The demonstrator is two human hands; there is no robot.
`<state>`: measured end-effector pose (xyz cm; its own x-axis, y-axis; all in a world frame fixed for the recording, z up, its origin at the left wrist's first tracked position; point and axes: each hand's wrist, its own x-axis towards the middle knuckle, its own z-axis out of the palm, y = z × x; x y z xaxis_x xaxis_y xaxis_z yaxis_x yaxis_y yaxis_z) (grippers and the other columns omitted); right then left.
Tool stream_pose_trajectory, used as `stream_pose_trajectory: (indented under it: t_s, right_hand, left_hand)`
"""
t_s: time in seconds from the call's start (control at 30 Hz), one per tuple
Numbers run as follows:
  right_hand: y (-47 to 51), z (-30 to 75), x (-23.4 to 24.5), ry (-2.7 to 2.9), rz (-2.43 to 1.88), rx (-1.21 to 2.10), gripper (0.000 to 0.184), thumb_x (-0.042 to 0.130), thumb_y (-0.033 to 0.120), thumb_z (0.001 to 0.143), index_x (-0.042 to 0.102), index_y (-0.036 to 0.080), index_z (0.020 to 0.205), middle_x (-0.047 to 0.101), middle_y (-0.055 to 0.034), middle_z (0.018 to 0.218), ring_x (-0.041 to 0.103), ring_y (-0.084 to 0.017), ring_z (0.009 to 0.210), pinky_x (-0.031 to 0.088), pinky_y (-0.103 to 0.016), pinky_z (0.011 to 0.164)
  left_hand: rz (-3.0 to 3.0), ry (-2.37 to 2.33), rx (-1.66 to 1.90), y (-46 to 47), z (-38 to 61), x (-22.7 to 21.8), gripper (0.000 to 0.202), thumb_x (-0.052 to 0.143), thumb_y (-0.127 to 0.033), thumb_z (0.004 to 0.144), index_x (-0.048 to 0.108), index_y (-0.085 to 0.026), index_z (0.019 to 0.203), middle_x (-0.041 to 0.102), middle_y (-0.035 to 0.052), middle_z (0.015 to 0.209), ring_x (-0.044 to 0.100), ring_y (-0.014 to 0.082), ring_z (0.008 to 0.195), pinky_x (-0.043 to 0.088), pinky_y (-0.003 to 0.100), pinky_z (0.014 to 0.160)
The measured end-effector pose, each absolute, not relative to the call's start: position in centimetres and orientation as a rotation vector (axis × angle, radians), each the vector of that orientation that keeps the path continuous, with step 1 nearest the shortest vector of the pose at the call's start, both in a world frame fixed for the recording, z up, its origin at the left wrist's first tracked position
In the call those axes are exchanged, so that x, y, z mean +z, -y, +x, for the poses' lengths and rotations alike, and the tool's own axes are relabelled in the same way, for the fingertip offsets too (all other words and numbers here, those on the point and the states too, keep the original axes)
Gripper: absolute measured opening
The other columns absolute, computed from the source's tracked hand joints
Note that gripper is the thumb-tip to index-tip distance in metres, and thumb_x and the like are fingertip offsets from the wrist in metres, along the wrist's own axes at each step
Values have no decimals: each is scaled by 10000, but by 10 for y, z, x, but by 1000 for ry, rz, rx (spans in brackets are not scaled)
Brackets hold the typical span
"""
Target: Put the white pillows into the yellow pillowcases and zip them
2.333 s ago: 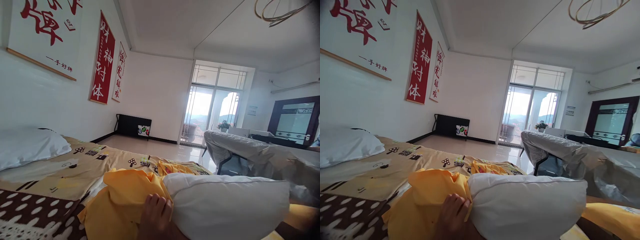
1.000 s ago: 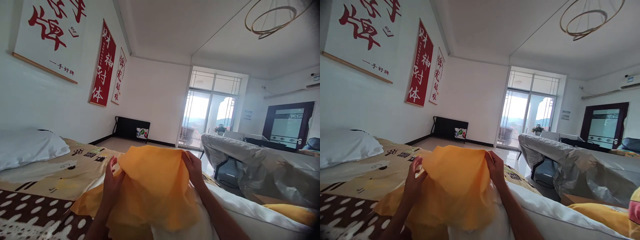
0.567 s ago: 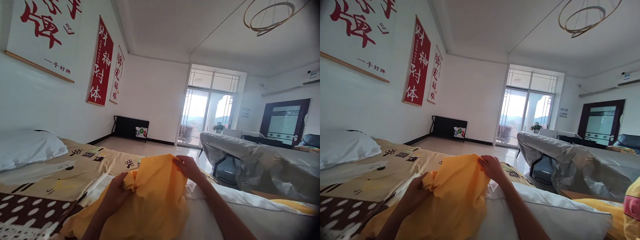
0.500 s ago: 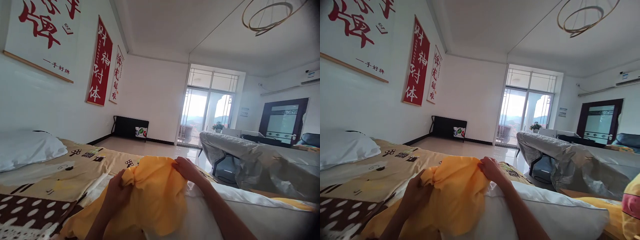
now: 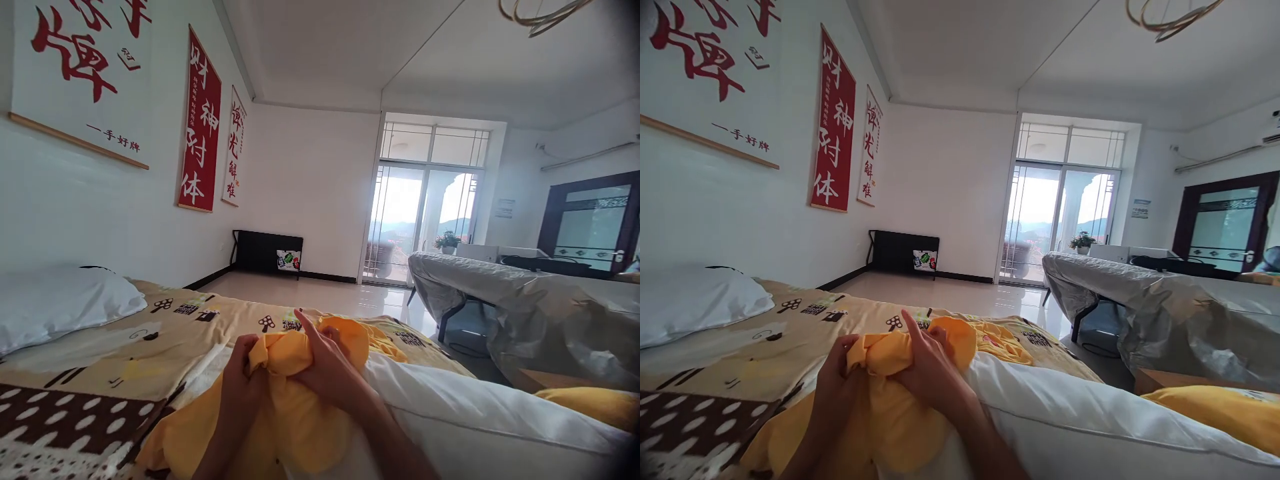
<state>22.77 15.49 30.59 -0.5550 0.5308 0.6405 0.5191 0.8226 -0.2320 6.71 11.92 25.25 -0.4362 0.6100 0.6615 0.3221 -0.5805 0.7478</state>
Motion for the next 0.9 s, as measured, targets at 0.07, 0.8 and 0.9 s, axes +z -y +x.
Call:
stream_pose_trajectory:
  t_s: [0.07, 0.8, 0.9]
  right_hand:
    - [-174, 234, 282, 2230, -749, 228, 428, 683, 331, 729, 624, 223, 1140, 691, -35, 893, 590, -215, 856, 455, -320, 790]
    - [-192, 271, 238, 1581, -511, 219, 100, 525, 185, 859, 622, 208, 866, 591, -35, 836, 566, -162, 787, 470, -265, 674]
    - [-191, 271, 236, 1478, -526, 48, 117, 504, 156, 880, 604, 214, 894, 584, -35, 837, 564, -164, 800, 467, -284, 702]
  left_hand:
    - [1519, -1240, 2038, -123, 71, 249, 260, 476, -204, 678, 507, -205, 936, 613, -12, 799, 566, 155, 706, 443, 235, 625]
    - [1543, -1745, 1779, -95, 79, 271, 326, 657, -493, 677, 627, -175, 614, 604, 18, 597, 548, 191, 601, 473, 266, 561]
    - [1119, -1866, 2033, -95, 86, 266, 355, 666, -510, 629, 596, -167, 566, 570, 18, 557, 517, 186, 568, 424, 255, 473]
